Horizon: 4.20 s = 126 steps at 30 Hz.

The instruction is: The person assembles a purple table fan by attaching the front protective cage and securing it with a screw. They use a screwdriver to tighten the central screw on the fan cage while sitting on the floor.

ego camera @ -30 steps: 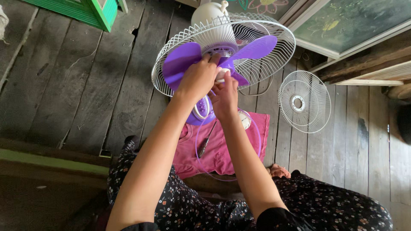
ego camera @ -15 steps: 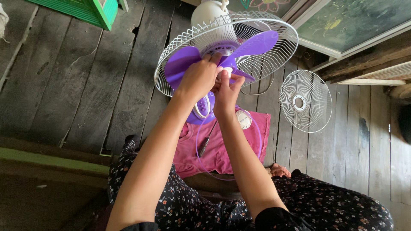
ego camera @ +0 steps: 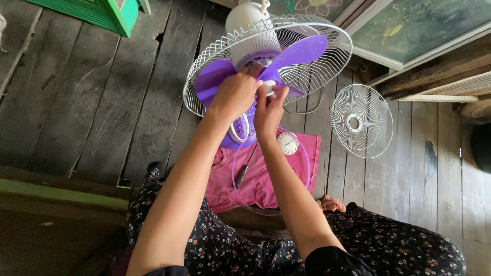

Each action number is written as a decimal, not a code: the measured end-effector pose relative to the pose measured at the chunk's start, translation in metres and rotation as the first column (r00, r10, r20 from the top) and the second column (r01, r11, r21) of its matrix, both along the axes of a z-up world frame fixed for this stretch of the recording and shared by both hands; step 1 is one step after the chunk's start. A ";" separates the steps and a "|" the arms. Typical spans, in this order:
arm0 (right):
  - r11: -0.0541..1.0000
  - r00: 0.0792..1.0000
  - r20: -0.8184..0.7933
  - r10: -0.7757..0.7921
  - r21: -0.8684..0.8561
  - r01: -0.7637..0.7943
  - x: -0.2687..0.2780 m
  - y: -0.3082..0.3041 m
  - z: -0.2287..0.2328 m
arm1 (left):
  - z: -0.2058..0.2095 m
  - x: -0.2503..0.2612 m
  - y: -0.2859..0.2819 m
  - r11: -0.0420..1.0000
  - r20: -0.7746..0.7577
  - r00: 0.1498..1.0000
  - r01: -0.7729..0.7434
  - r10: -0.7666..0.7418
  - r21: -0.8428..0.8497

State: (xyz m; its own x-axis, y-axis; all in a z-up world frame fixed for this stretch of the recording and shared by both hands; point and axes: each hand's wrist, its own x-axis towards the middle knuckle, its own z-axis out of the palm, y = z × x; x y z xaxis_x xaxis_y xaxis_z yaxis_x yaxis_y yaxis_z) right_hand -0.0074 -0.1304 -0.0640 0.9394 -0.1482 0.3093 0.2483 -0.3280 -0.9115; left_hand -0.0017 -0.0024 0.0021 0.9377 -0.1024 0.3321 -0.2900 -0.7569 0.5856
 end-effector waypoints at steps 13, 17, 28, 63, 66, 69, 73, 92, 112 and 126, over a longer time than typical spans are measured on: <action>0.991 0.998 0.061 0.002 -0.131 0.006 -0.003 -0.001 0.008 | 0.006 -0.001 -0.002 0.999 -0.015 1.000 -0.017 0.018 0.032; 0.984 0.997 0.073 0.005 -0.179 0.008 -0.002 -0.004 0.003 | 0.003 -0.002 -0.004 0.999 -0.031 0.999 -0.028 0.029 0.027; 0.991 0.995 0.057 0.077 -0.114 -0.070 -0.019 -0.015 -0.019 | -0.001 -0.010 0.003 0.996 -0.038 0.998 -0.041 0.045 0.084; 0.778 0.892 -0.262 0.368 0.612 -0.141 0.019 -0.018 -0.015 | -0.013 -0.005 0.009 0.989 0.187 0.980 -0.048 0.073 -0.137; 0.791 0.835 -0.328 0.441 0.581 -0.190 0.006 -0.035 -0.017 | -0.015 -0.001 0.011 0.970 0.373 0.928 0.100 -0.010 -0.221; 0.815 0.786 -0.400 0.471 0.538 -0.215 -0.005 -0.055 -0.027 | -0.017 0.001 0.009 0.843 -0.126 0.989 -0.004 -0.075 -0.538; 0.854 0.758 -0.458 0.464 0.457 -0.248 -0.014 -0.090 -0.046 | -0.014 0.004 0.016 0.895 -0.122 0.987 0.042 -0.107 -0.444; 0.967 0.650 -0.758 0.056 0.202 0.153 -0.060 -0.338 -0.221 | -0.116 -0.067 -0.068 0.867 -0.014 0.968 -0.231 0.251 -0.442; 0.883 0.628 -0.735 -0.255 -0.442 -0.159 -0.113 -0.372 -0.321 | -0.320 -0.172 -0.108 0.945 -0.508 0.810 -0.163 0.292 0.283; 0.958 0.685 -0.675 -0.273 -0.254 0.131 -0.118 -0.375 -0.343 | -0.367 -0.158 -0.102 0.907 -0.521 0.742 -0.348 0.421 0.238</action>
State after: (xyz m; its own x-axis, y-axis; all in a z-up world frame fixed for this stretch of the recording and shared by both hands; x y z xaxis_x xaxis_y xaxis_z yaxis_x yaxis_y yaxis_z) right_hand -0.1253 -0.5054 -0.4067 0.8458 -0.3719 -0.3824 -0.5258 -0.4603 -0.7153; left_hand -0.1602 -0.1049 -0.3650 0.9218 0.3037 -0.2407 0.3833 -0.8059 0.4512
